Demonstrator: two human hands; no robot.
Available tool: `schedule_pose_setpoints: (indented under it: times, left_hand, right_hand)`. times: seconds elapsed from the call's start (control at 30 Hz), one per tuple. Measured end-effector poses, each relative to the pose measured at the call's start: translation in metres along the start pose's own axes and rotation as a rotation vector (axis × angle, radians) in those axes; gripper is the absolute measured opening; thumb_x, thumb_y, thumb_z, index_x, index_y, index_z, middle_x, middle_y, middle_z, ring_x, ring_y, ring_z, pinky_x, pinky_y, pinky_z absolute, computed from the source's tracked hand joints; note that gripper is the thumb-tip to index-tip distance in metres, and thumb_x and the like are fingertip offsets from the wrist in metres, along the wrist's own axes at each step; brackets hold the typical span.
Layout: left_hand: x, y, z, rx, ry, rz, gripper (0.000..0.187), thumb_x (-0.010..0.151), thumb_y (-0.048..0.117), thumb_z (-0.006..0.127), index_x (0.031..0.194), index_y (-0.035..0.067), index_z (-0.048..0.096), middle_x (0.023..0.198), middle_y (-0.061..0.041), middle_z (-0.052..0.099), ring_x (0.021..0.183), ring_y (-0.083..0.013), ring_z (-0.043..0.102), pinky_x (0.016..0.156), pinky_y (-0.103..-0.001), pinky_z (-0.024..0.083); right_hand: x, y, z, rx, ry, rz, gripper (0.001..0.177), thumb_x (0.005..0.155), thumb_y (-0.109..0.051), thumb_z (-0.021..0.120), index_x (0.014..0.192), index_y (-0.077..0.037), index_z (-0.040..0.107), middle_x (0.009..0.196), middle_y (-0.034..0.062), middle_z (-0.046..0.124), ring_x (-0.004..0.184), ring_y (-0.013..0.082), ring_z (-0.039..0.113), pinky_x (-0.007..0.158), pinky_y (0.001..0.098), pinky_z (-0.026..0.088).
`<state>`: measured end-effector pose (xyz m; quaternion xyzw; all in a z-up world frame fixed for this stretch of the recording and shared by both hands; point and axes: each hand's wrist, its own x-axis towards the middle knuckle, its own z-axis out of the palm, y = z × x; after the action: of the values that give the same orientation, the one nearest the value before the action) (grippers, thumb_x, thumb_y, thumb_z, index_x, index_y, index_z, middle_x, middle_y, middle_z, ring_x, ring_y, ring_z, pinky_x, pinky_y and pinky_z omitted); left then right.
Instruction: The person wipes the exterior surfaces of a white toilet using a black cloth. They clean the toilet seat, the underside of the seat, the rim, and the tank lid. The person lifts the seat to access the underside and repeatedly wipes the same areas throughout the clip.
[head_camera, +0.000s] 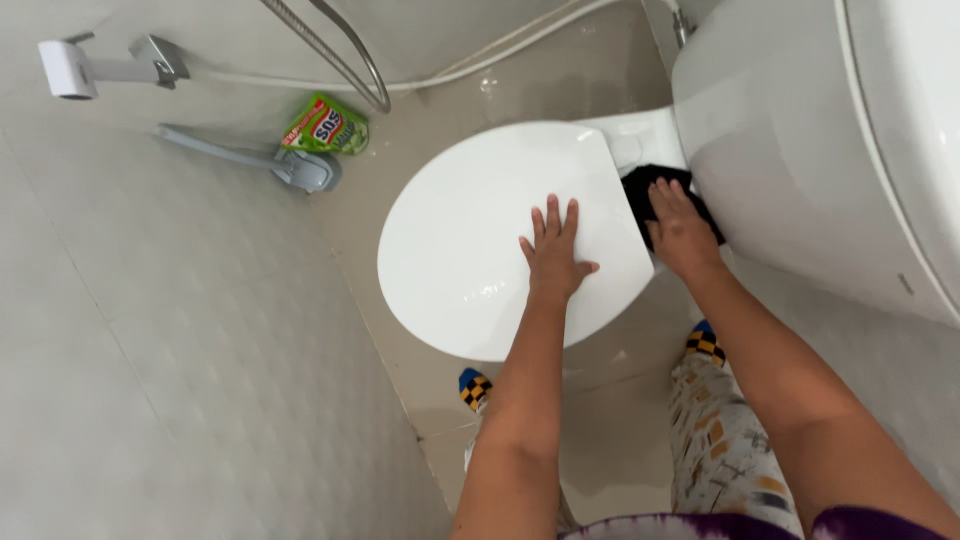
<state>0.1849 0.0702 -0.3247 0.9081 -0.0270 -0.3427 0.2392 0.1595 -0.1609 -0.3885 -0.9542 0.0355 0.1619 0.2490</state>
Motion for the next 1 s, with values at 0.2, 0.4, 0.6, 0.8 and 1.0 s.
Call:
schedule_pose_setpoints:
  times: [0.2,0.4,0.6,0.8,1.0]
  left_hand:
    - [0.007,-0.005,0.003,0.027,-0.017,0.002,0.123,0.071,0.032,0.092,0.163,0.034,0.011,0.173,-0.001,-0.005,0.159,-0.0319,-0.005,0.123,-0.066,0.009]
    - [0.006,-0.005,0.006,0.038,0.0,0.006,0.123,0.071,0.032,0.092,0.163,0.034,0.012,0.174,-0.001,-0.005,0.16,-0.032,-0.005,0.123,-0.067,0.009]
    - [0.006,-0.002,0.005,0.049,-0.04,-0.022,0.124,0.07,0.033,0.092,0.163,0.035,0.01,0.173,0.0,-0.006,0.16,-0.0309,-0.006,0.123,-0.066,0.009]
    - [0.008,-0.009,0.011,0.063,0.016,0.023,0.124,0.07,0.034,0.093,0.163,0.033,0.011,0.173,-0.001,-0.007,0.159,-0.0325,-0.006,0.122,-0.068,0.01]
    - [0.009,-0.008,0.012,0.057,0.022,0.014,0.127,0.067,0.033,0.094,0.163,0.034,0.011,0.173,-0.001,-0.006,0.159,-0.0323,-0.006,0.122,-0.069,0.011]
  right_hand:
    - [0.062,0.0,0.015,-0.073,0.199,-0.047,0.074,0.099,-0.017,0.063,0.158,0.01,0.028,0.165,0.0287,0.029,0.152,0.0445,0.025,0.125,0.0476,0.025]
    - [0.031,0.009,0.007,0.066,0.073,0.002,0.07,0.1,-0.013,0.054,0.162,0.004,0.027,0.171,0.0232,0.026,0.159,0.0388,0.022,0.127,0.0415,0.024]
    - [0.042,-0.008,0.006,0.028,0.041,0.077,0.074,0.101,-0.016,0.057,0.162,0.006,0.021,0.169,0.0246,0.019,0.156,0.0387,0.015,0.125,0.0434,0.018]
    - [0.047,0.001,0.002,-0.028,0.018,0.013,0.073,0.101,-0.013,0.055,0.163,0.005,0.021,0.17,0.0232,0.021,0.158,0.0374,0.018,0.127,0.0387,0.022]
    - [0.019,0.007,0.006,-0.08,-0.075,0.05,0.068,0.102,-0.013,0.053,0.161,0.004,0.023,0.167,0.0231,0.024,0.156,0.0365,0.021,0.127,0.0388,0.022]
